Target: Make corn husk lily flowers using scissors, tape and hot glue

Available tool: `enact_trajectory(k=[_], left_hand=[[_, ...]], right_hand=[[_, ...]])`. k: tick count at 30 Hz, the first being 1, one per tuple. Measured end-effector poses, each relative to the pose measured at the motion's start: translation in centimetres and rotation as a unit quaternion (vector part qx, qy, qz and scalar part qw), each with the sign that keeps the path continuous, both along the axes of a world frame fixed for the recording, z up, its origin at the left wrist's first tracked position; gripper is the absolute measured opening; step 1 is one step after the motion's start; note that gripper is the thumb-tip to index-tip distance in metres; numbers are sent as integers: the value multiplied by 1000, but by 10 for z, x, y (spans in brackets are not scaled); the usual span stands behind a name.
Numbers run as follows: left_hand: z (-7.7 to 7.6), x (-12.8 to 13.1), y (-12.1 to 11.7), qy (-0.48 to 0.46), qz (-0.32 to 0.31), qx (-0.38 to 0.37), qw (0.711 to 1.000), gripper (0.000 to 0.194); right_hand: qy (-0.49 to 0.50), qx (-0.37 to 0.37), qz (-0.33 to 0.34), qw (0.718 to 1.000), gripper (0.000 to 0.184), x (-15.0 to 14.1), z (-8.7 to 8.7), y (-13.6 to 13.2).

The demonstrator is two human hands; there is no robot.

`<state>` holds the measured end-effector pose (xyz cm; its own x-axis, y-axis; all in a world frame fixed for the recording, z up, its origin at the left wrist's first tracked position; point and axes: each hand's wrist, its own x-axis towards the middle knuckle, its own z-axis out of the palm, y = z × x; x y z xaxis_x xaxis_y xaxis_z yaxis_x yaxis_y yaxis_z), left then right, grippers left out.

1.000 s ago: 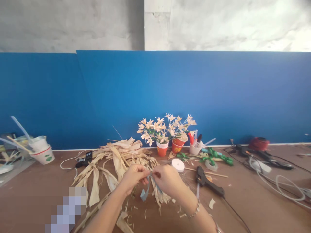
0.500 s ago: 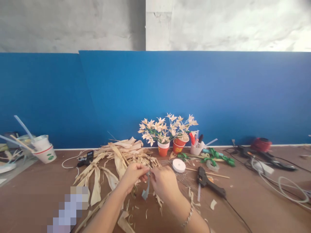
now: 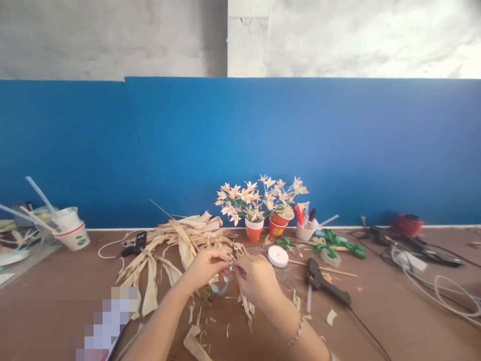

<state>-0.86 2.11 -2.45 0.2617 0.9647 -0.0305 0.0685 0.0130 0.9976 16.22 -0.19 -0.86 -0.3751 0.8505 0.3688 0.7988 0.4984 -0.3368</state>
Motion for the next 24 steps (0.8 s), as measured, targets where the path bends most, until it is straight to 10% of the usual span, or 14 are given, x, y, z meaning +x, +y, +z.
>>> enact_trajectory(k=[24], left_hand=[[7,6,-6,-58,46,-30,997,28]], right_hand=[[10,-26,-31,999,18,4,7,-1]])
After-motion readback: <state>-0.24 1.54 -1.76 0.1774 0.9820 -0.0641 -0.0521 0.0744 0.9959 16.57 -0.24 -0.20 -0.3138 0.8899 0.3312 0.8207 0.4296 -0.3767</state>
